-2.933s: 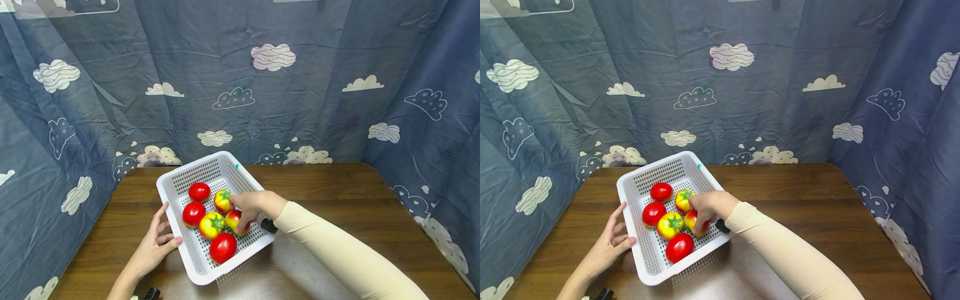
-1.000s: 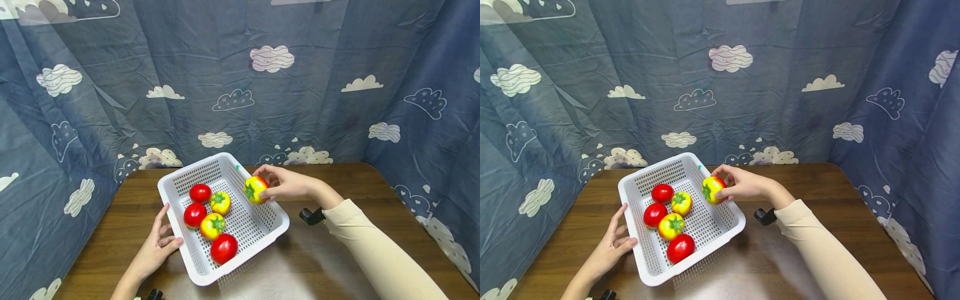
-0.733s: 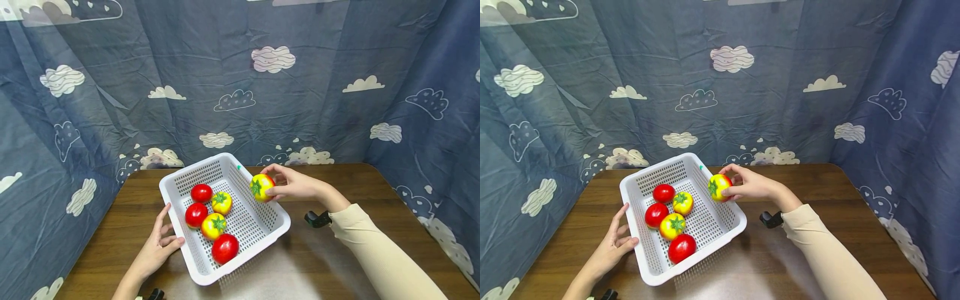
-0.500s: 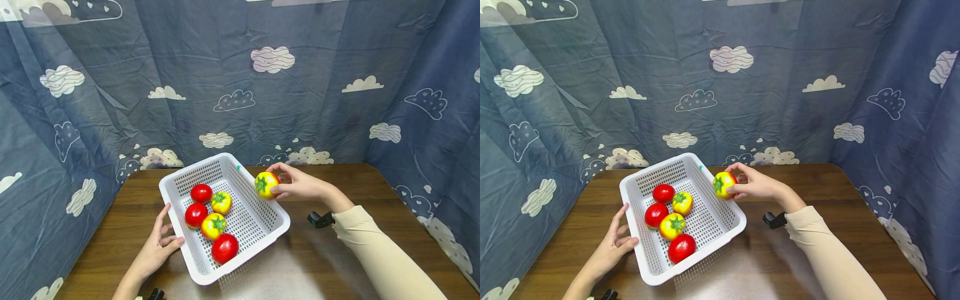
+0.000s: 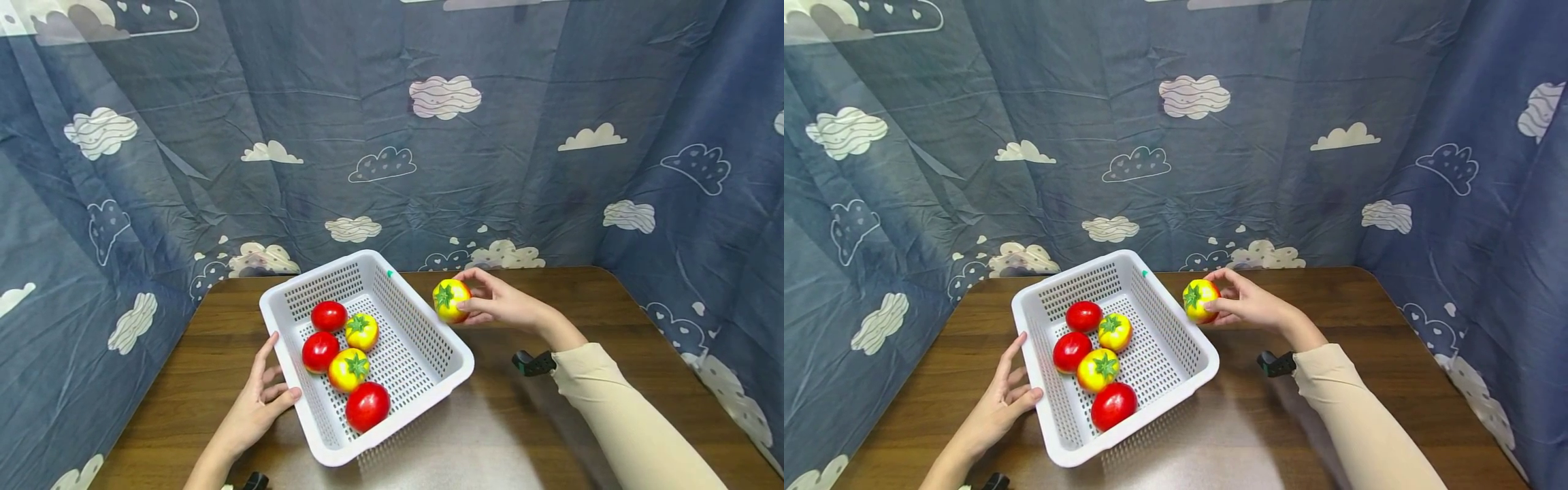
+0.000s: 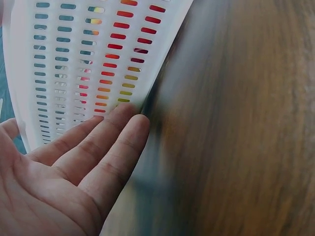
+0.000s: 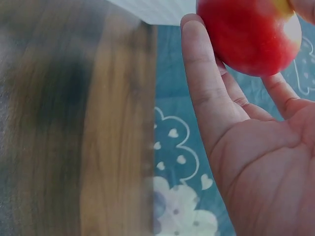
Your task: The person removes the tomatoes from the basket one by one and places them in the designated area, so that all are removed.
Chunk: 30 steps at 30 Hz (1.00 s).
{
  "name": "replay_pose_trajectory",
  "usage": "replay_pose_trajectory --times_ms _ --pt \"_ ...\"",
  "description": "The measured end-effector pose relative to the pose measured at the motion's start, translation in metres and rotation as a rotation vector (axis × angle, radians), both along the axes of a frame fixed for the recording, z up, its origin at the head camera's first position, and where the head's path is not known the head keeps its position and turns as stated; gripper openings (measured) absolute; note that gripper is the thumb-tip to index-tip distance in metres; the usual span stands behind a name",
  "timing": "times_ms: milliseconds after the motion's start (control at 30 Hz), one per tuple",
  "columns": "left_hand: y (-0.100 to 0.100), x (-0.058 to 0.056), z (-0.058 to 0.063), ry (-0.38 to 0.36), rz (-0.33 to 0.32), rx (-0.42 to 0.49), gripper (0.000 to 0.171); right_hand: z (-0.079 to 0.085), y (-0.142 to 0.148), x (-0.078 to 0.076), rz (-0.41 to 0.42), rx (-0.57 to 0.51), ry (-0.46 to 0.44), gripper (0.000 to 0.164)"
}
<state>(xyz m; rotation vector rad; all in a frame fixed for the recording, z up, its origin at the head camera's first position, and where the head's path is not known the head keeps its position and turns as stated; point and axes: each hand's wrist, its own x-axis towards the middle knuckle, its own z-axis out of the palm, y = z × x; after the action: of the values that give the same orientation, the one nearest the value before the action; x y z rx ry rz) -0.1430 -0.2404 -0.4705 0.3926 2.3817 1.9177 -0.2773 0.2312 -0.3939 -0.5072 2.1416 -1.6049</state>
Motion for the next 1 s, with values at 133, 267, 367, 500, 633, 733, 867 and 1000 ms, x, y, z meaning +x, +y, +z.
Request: replay_pose_trajectory --times_ms 133,267,367,500,633,733,867,1000 --pt "0.0 0.0 0.0 0.005 -0.003 0.0 0.1 -0.005 0.006 -0.001 -0.022 -0.005 -0.011 0.061" --pt "-0.001 0.0 -0.002 0.013 -0.01 0.0 0.099 -0.011 0.011 -0.002 -0.049 0.044 0.021 0.061" --pt "-0.001 0.0 -0.003 0.018 -0.013 0.001 0.1 -0.016 0.015 -0.004 -0.068 0.094 0.051 0.06" --pt "-0.001 0.0 -0.003 0.023 -0.015 0.006 0.1 -0.024 0.02 -0.007 -0.087 0.129 0.058 0.059" --pt "-0.001 0.0 -0.002 0.025 -0.014 0.011 0.1 -0.033 0.026 -0.01 -0.109 0.135 0.035 0.061" --pt "-0.001 0.0 -0.002 0.022 -0.012 0.012 0.1 -0.039 0.029 -0.013 -0.129 0.131 0.018 0.062" --pt "-0.001 0.0 -0.002 0.019 -0.007 0.009 0.1 -0.044 0.029 -0.014 -0.153 0.119 0.0 0.063" --pt "-0.001 0.0 -0.002 0.017 -0.005 0.004 0.1 -0.051 0.03 -0.017 -0.174 0.107 -0.009 0.064"
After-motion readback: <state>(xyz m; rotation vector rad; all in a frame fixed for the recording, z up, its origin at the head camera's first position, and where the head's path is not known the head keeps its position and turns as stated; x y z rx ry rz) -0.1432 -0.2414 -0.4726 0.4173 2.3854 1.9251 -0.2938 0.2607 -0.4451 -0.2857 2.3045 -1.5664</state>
